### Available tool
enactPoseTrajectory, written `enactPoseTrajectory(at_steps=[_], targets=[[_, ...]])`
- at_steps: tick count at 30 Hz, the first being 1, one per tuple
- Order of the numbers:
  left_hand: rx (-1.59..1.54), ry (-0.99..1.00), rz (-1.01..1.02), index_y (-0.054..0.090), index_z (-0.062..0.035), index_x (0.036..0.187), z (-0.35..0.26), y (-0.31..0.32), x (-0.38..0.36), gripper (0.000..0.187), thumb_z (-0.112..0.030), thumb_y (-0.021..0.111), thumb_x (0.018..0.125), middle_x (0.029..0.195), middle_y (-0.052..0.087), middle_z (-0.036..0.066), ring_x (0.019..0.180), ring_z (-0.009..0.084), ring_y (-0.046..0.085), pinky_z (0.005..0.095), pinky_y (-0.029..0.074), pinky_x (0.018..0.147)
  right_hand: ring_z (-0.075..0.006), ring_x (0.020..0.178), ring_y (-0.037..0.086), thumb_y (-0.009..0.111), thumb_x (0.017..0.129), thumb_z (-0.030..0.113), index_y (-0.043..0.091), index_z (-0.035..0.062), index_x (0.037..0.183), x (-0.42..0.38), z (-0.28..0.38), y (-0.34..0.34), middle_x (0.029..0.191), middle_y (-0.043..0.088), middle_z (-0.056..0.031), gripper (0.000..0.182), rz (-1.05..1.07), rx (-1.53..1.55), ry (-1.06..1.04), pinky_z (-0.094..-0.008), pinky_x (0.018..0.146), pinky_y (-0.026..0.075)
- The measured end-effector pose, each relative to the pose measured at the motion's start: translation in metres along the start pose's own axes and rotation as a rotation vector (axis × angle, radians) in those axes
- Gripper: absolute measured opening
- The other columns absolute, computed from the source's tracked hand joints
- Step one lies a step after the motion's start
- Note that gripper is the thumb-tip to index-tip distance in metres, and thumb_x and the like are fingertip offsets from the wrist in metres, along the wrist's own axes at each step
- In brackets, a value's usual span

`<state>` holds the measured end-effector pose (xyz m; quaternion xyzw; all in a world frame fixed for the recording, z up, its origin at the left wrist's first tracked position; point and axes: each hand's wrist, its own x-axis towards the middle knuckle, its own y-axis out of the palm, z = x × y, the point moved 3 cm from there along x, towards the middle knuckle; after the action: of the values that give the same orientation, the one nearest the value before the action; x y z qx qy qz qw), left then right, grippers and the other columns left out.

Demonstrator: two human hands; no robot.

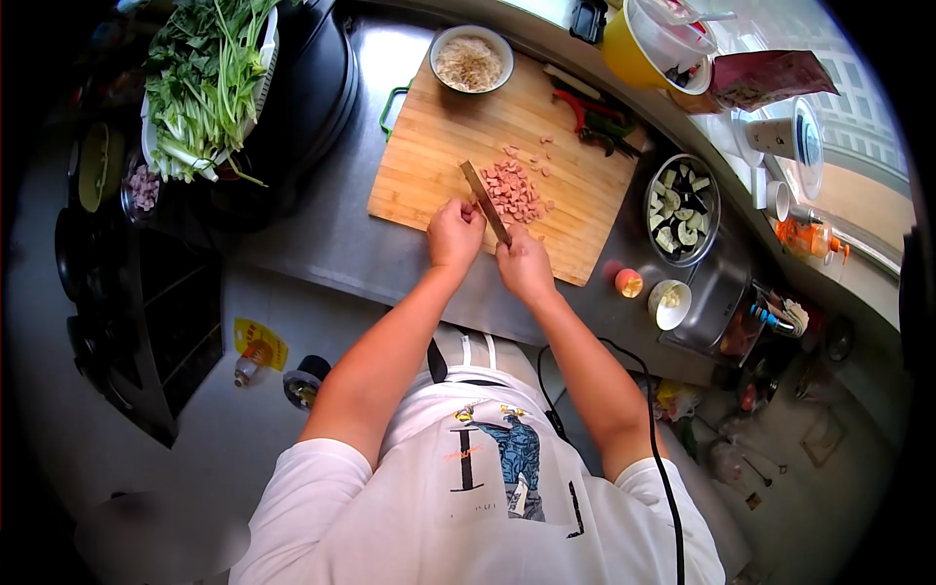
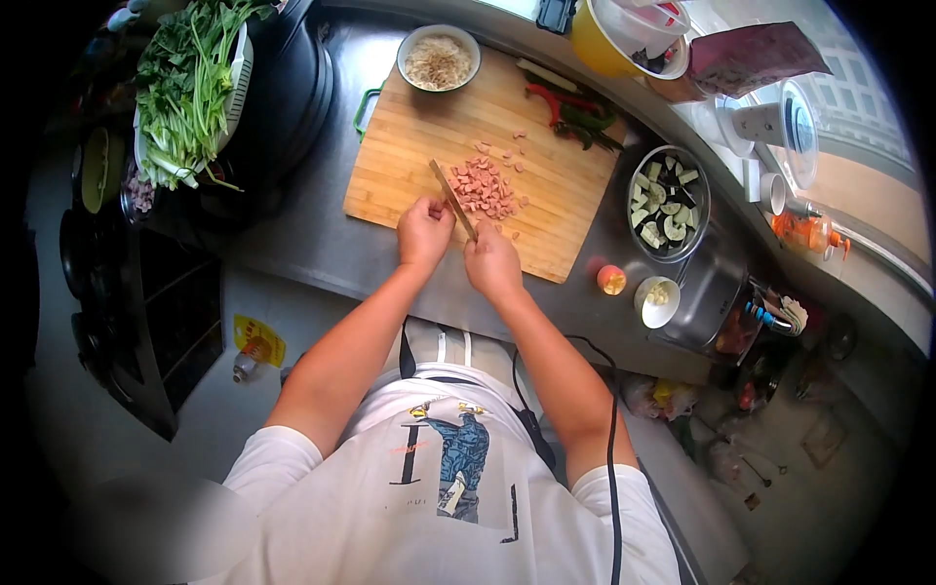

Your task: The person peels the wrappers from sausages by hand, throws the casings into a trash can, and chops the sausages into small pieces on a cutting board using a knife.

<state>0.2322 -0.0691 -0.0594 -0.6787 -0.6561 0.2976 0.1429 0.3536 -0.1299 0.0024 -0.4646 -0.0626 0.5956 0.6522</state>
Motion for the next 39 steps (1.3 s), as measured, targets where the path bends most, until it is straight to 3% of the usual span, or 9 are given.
enactPoseTrajectory(at_steps=[5, 7, 10, 14, 16, 26, 29, 33, 39], targets=[[-0.038, -0.045, 0.010, 0.066, -0.0009, 0.077, 0.000, 0.000, 0.000, 0.014, -0.014, 0.071, 0.077, 0.069, 0.068, 0.015, 0.065, 0.0295, 0.068, 0.0380, 0.054, 0.063, -0.0474, 0.082, 0.062, 0.055, 0.087, 0.012, 0.055, 0.0006, 0.096, 0.005, -0.009, 0.017, 0.083, 0.063, -0.0292, 0.014, -0.015, 0.005, -0.036, -0.0529, 0.074, 0.049], [-0.037, -0.058, 0.021, 0.066, -0.0008, 0.077, 0.000, 0.000, 0.000, 0.014, -0.013, 0.071, 0.077, 0.069, 0.068, 0.015, 0.065, 0.0290, 0.068, 0.0378, 0.054, 0.063, -0.0457, 0.078, 0.061, 0.055, 0.087, 0.011, 0.055, 0.0005, 0.100, 0.011, -0.010, 0.022, 0.081, 0.062, -0.0281, 0.016, -0.011, -0.002, 0.014, -0.0485, 0.070, 0.049], [-0.038, -0.063, 0.031, 0.066, -0.0006, 0.078, -0.001, -0.001, -0.001, 0.012, -0.012, 0.070, 0.077, 0.070, 0.068, 0.015, 0.064, 0.0280, 0.068, 0.0375, 0.054, 0.063, -0.0477, 0.084, 0.062, 0.054, 0.087, 0.014, 0.055, 0.0006, 0.097, 0.011, -0.008, 0.020, 0.083, 0.063, -0.0298, 0.016, -0.011, -0.004, 0.014, -0.0538, 0.076, 0.048], [-0.057, -0.070, 0.006, 0.067, -0.0005, 0.079, 0.001, 0.002, -0.001, 0.012, -0.012, 0.070, 0.077, 0.071, 0.068, 0.015, 0.064, 0.0276, 0.068, 0.0374, 0.054, 0.063, -0.0478, 0.084, 0.062, 0.054, 0.087, 0.014, 0.055, 0.0010, 0.097, 0.002, -0.007, 0.010, 0.083, 0.063, -0.0296, 0.016, -0.032, 0.076, 0.027, -0.0540, 0.076, 0.048], [-0.055, -0.075, 0.011, 0.067, -0.0005, 0.079, 0.002, 0.003, -0.001, 0.012, -0.012, 0.070, 0.077, 0.071, 0.068, 0.015, 0.064, 0.0275, 0.068, 0.0372, 0.054, 0.063, -0.0479, 0.084, 0.062, 0.055, 0.087, 0.014, 0.055, 0.0011, 0.097, 0.001, -0.009, 0.010, 0.084, 0.064, -0.0291, 0.016, 0.108, 0.013, 0.068, -0.0540, 0.076, 0.048], [-0.032, -0.091, -0.022, 0.067, -0.0008, 0.079, 0.002, 0.000, -0.004, 0.015, -0.015, 0.071, 0.078, 0.070, 0.068, 0.013, 0.064, 0.0254, 0.067, 0.0354, 0.053, 0.063, -0.0463, 0.083, 0.062, 0.055, 0.088, 0.014, 0.058, 0.0020, 0.099, 0.006, -0.008, 0.017, 0.084, 0.064, -0.0283, 0.017, -0.015, 0.009, -0.032, -0.0530, 0.074, 0.049], [-0.086, -0.143, -0.063, 0.067, -0.0010, 0.078, 0.008, -0.004, -0.003, 0.016, -0.016, 0.071, 0.080, 0.070, 0.068, 0.012, 0.063, 0.0235, 0.066, 0.0348, 0.053, 0.063, -0.0462, 0.081, 0.062, 0.055, 0.088, 0.014, 0.058, 0.0013, 0.097, 0.001, 0.000, 0.010, 0.084, 0.064, -0.0280, 0.016, 0.055, 0.047, 0.056, -0.0524, 0.073, 0.049], [-0.123, -0.129, -0.142, 0.067, -0.0010, 0.079, 0.013, -0.017, 0.002, 0.015, -0.016, 0.070, 0.081, 0.072, 0.068, 0.011, 0.065, 0.0221, 0.066, 0.0336, 0.053, 0.064, -0.0462, 0.080, 0.063, 0.056, 0.087, 0.013, 0.058, 0.0006, 0.095, 0.003, 0.005, 0.010, 0.083, 0.064, -0.0279, 0.015, 0.024, 0.049, 0.002, -0.0524, 0.072, 0.049], [0.002, -0.047, -0.047, 0.069, -0.0027, 0.084, 0.002, -0.021, 0.012, 0.015, -0.017, 0.069, 0.081, 0.080, 0.068, 0.010, 0.072, 0.0252, 0.066, 0.0364, 0.052, 0.069, -0.0462, 0.083, 0.063, 0.054, 0.087, 0.013, 0.057, 0.0010, 0.099, 0.011, 0.004, 0.030, 0.084, 0.065, -0.0272, 0.017, 0.025, -0.067, -0.013, -0.0539, 0.075, 0.049]])
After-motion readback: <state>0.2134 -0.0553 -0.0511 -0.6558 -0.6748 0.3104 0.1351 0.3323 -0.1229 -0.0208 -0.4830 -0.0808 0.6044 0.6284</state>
